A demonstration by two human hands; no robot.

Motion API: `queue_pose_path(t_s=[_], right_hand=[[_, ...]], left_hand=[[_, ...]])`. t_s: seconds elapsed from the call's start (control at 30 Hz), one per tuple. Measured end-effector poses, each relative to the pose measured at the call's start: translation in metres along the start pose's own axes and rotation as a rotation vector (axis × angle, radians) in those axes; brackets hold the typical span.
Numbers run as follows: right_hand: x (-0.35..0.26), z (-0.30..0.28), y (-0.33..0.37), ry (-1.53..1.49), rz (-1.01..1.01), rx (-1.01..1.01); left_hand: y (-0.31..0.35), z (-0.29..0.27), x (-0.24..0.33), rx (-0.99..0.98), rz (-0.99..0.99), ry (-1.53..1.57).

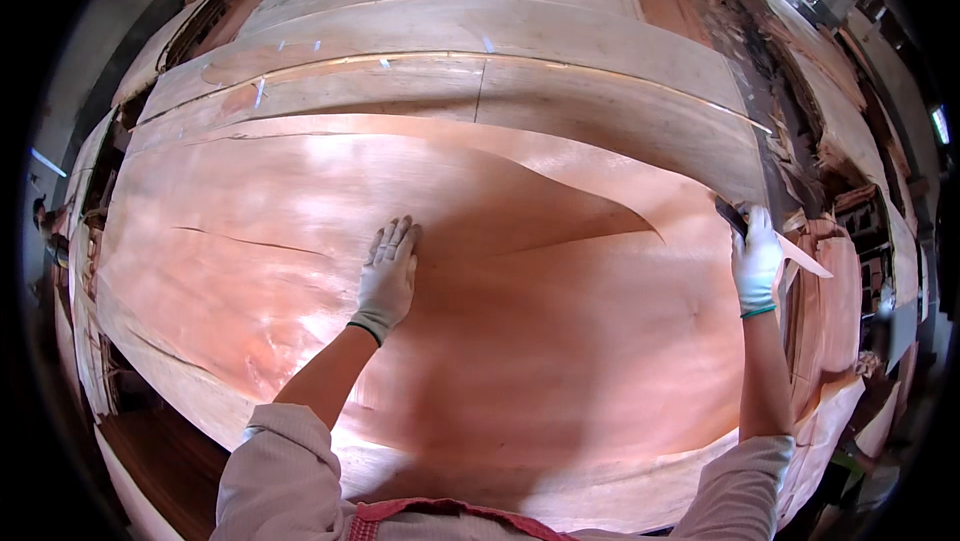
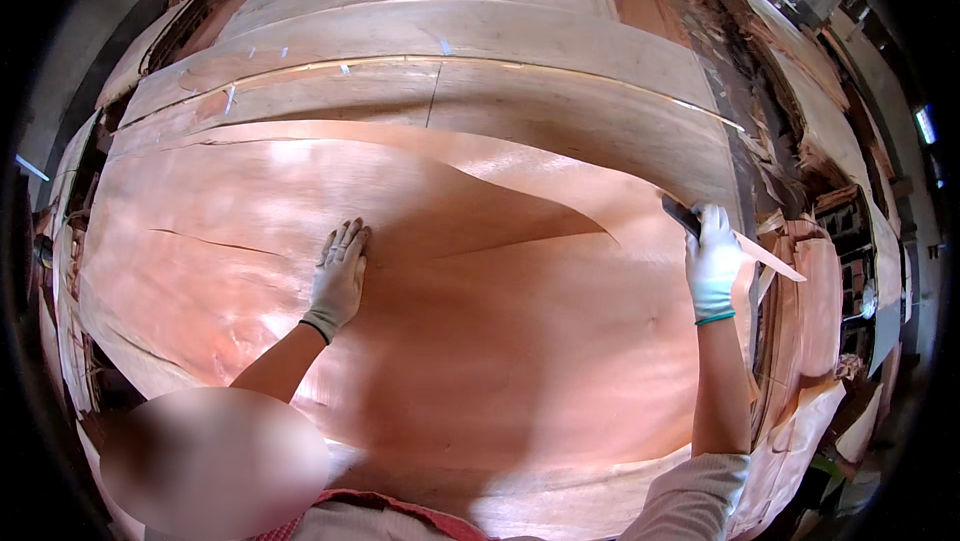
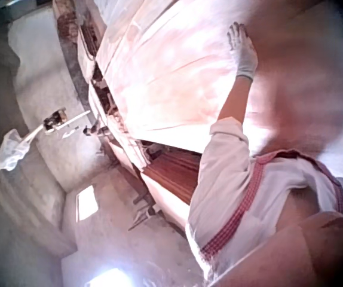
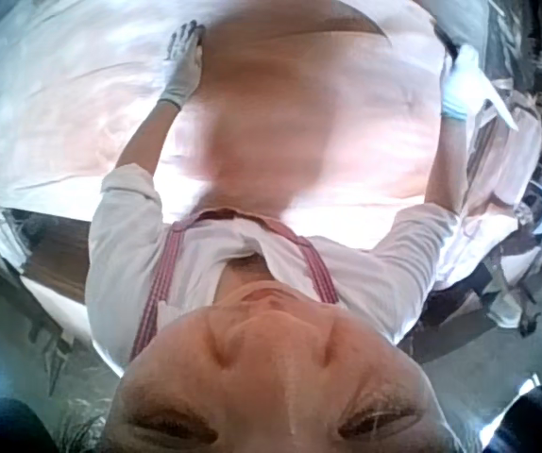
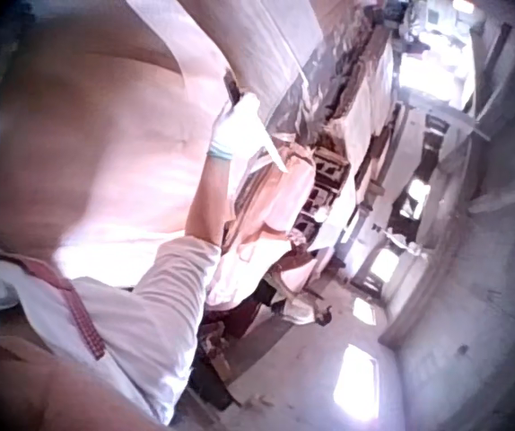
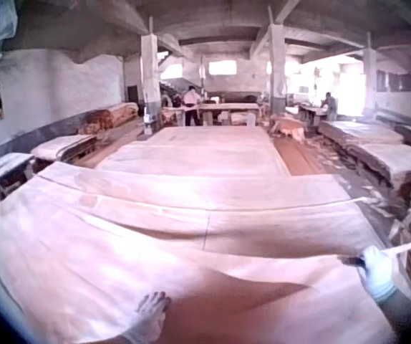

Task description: The person applies thin wood veneer sheets to a large wooden panel, smoothing them by hand and using a utility knife to trim edges and overlaps. They secure the veneer with small white clips and use a long wooden stick to lift and position the sheets. The process involves repeated peeling, aligning, and trimming of veneer layers.

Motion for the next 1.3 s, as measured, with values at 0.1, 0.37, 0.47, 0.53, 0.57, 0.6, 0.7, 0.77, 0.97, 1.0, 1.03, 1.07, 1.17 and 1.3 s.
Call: queue_pose_path(t_s=[0.1, 0.37, 0.47, 0.53, 0.57, 0.6, 0.7, 0.77, 0.97, 1.0, 1.03, 1.07, 1.17, 1.3], right_hand=[[-0.003, -0.003, -0.007, 0.008, -0.017, -0.017], [-0.003, 0.044, -0.038, 0.122, 0.018, -0.262], [-0.007, 0.071, -0.050, 0.115, 0.053, -0.337], [-0.010, 0.092, -0.057, 0.076, 0.064, -0.353], [-0.014, 0.102, -0.060, 0.101, 0.078, -0.383], [-0.018, 0.110, -0.064, 0.075, 0.087, -0.370], [-0.027, 0.134, -0.070, 0.047, 0.117, -0.358], [-0.028, 0.150, -0.073, 0.094, 0.148, -0.366], [-0.020, 0.192, -0.080, 0.089, 0.135, -0.417], [-0.022, 0.195, -0.079, 0.063, 0.120, -0.398], [-0.025, 0.198, -0.080, 0.036, 0.101, -0.378], [-0.027, 0.199, -0.081, 0.010, 0.085, -0.351], [-0.030, 0.207, -0.086, -0.033, 0.151, -0.408], [-0.023, 0.199, -0.078, -0.055, 0.173, -0.329]], left_hand=[[0.004, 0.001, -0.002, 0.022, 0.002, -0.012], [0.005, 0.000, -0.003, 0.016, -0.021, -0.014], [0.005, 0.000, -0.002, 0.004, -0.035, -0.014], [0.004, -0.001, -0.001, 0.005, -0.030, -0.012], [0.005, -0.001, -0.002, 0.001, -0.032, -0.014], [0.004, -0.002, -0.003, -0.003, -0.030, -0.011], [0.003, -0.003, -0.004, -0.018, -0.031, 0.000], [0.000, -0.005, -0.004, -0.021, -0.036, 0.007], [-0.061, -0.025, -0.027, -0.086, -0.223, -0.103], [-0.091, -0.035, -0.028, 0.054, -0.073, -0.047], [-0.123, -0.046, -0.031, 0.198, 0.073, 0.010], [-0.156, -0.049, -0.032, 0.130, 0.121, 0.082], [-0.224, -0.040, -0.030, -0.143, 0.119, 0.023], [-0.232, -0.023, 0.031, 0.069, 0.424, -0.193]])
Point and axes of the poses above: each hand's wrist, its own y-axis away from the middle knuckle, its own z-axis out of the palm, x = y × z, the point moved 4 cm from there along -y, towards the middle knuckle, and after that the axes turned 6 degrees about y, right-handed, at the moved point
